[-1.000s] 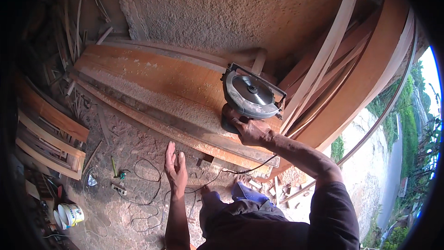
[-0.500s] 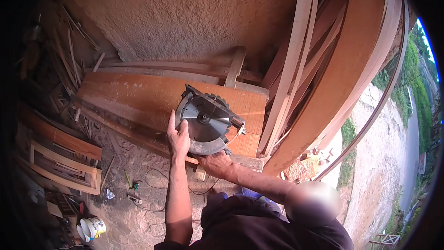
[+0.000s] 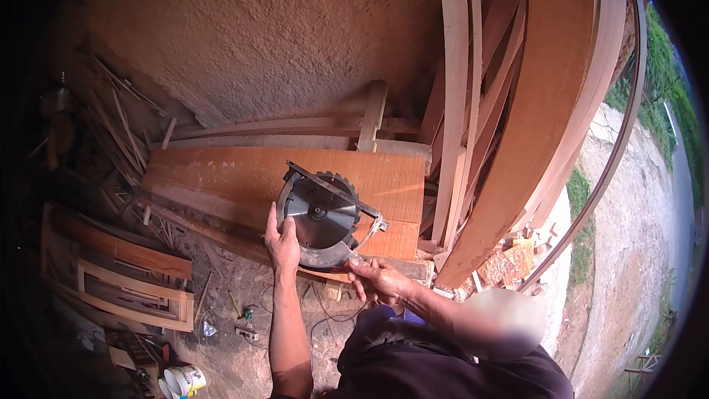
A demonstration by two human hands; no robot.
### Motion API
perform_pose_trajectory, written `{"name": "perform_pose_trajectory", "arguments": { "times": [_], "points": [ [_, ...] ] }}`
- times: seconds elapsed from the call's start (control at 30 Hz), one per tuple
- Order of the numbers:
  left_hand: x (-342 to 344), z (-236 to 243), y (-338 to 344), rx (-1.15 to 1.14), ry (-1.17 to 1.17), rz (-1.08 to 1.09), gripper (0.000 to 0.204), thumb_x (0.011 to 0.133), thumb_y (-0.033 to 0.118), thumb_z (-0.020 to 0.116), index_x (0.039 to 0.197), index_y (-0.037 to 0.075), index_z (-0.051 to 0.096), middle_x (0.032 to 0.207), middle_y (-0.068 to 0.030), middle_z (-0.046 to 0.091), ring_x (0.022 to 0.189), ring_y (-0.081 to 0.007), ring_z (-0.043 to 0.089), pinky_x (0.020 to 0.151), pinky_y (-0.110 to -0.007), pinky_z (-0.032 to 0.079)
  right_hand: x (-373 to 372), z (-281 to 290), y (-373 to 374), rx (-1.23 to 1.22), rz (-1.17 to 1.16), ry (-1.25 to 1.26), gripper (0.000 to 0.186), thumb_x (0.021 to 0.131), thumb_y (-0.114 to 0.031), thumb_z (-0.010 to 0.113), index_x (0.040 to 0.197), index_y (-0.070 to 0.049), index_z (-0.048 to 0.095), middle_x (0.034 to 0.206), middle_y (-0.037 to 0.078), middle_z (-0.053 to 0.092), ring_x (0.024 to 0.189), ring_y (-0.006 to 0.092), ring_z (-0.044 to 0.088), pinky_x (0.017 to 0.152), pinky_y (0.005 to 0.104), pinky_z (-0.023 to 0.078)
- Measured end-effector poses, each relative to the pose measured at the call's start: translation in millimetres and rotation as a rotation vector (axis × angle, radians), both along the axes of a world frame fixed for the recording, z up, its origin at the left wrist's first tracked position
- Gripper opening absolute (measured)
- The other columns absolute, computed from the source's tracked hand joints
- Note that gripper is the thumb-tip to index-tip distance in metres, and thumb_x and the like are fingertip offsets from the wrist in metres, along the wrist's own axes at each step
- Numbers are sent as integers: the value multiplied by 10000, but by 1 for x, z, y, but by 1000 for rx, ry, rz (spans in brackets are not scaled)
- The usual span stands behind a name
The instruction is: The person uses a hammer and chisel to remove nails from a wooden plank. They then use a circular saw to cut the plank along a marked line, separating a strip of wood.
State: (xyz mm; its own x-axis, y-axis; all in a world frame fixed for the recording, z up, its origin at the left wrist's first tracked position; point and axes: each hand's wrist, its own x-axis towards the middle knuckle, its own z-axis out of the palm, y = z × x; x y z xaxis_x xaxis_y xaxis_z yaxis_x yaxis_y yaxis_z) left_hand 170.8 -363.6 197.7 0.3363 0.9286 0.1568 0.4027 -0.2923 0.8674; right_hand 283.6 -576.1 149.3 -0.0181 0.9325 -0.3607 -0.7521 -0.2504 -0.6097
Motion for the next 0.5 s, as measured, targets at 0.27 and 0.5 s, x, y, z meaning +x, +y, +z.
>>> {"name": "perform_pose_trajectory", "arguments": {
  "times": [0.27, 0.5],
  "points": [
    [-2, 12, -4, -54, -23, -60, 585, 1020, 181, 561, 1559, 4, 418, 1340, -248, 655, 1171, -314, 656, 1034, -396, 484, 6, 36, -3, -13, -10, -1834, 421, 986, -423, 654, 851, -28, 605, 544, 160, 620, 532, 332, 682, 496, 457, 531],
    [-3, 7, -1, -88, -21, -68, 585, 1027, 190, 564, 1561, 6, 411, 1417, -256, 607, 1233, -322, 628, 1068, -397, 463, 9, 35, -8, 29, -20, -1745, 372, 990, -392, 662, 918, -30, 613, 677, 110, 659, 592, 255, 697, 498, 409, 517]
  ]
}}
